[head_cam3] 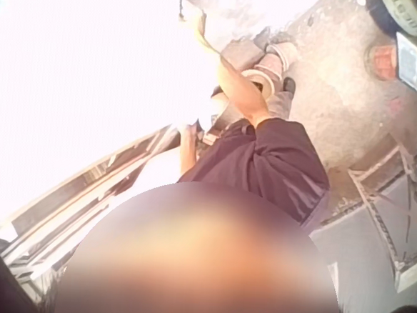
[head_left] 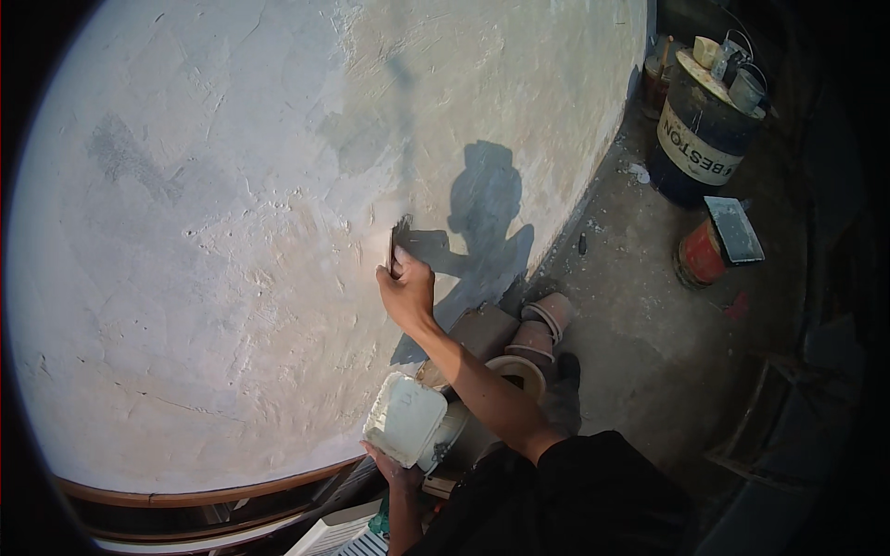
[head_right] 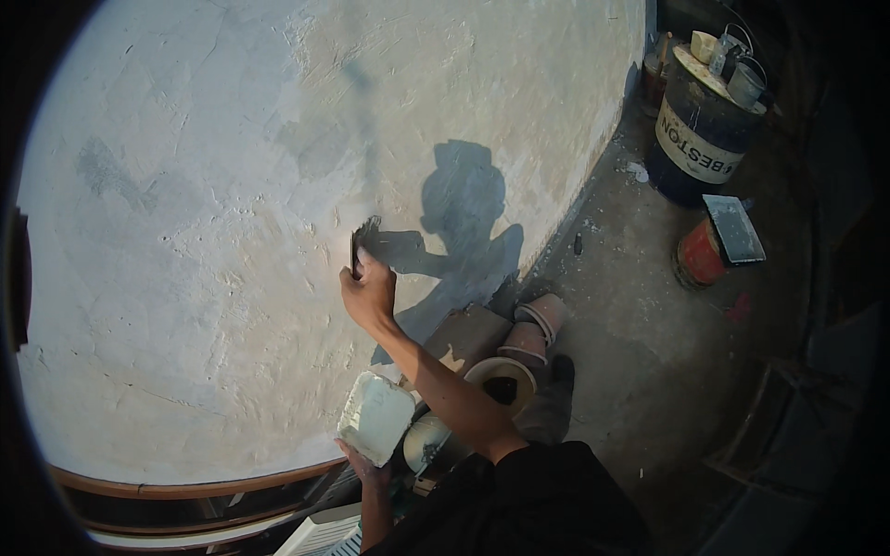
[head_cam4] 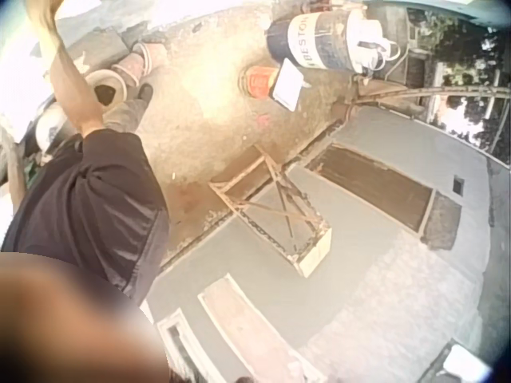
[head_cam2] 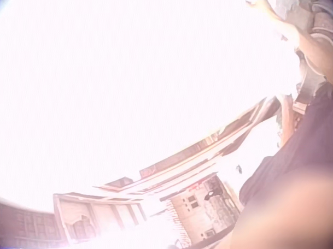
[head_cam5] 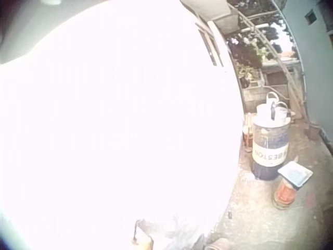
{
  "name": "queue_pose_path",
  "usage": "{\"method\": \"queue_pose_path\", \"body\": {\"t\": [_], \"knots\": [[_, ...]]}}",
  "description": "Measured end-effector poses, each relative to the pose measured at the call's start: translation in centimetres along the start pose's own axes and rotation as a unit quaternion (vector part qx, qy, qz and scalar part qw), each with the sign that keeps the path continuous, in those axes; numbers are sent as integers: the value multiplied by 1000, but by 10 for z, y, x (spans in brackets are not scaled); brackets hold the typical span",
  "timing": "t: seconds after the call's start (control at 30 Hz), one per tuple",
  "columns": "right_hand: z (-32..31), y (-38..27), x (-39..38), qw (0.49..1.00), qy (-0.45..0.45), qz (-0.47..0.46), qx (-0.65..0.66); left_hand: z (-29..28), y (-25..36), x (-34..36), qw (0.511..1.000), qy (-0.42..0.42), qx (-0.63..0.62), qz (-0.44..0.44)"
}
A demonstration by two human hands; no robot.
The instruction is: The person applies wall filler from a plaster container onto a damaged section of an outdoor wall using a putty knife.
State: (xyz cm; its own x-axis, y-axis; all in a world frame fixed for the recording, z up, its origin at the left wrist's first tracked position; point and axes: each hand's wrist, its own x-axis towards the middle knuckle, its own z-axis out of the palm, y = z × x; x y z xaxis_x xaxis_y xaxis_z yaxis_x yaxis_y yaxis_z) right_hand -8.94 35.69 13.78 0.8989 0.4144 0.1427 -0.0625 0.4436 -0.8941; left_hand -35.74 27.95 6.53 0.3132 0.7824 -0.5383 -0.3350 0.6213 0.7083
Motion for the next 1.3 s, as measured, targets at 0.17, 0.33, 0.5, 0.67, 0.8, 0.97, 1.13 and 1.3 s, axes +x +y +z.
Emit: {"method": "queue_pose_path", "body": {"t": [0.17, 0.33, 0.5, 0.67, 0.8, 0.97, 1.13, 1.3], "knots": [[-38, -12, -17, 1000, 5, -23, 1, -32, -10, 18, 1000, -11, -7, 21], [-110, 64, -13, 977, 156, 83, 118, -58, -17, 27, 998, -39, -28, 37], [-146, 163, 12, 961, 223, 145, 82, -69, -17, 26, 997, -63, -24, 35], [-138, 198, 39, 974, 174, 144, 28, -61, -19, 26, 998, -54, -17, 30], [-90, 152, 41, 982, 104, 136, 76, -58, -15, 20, 997, -65, -20, 32], [-57, 94, 35, 987, 51, 111, 100, -45, -14, 18, 997, -65, -5, 40], [-15, 52, 27, 999, 25, 5, 25, -31, -15, 16, 997, -76, 9, 26], [14, -24, 2, 997, -37, -20, -70, -52, -23, 29, 996, -76, 13, 40]]}}
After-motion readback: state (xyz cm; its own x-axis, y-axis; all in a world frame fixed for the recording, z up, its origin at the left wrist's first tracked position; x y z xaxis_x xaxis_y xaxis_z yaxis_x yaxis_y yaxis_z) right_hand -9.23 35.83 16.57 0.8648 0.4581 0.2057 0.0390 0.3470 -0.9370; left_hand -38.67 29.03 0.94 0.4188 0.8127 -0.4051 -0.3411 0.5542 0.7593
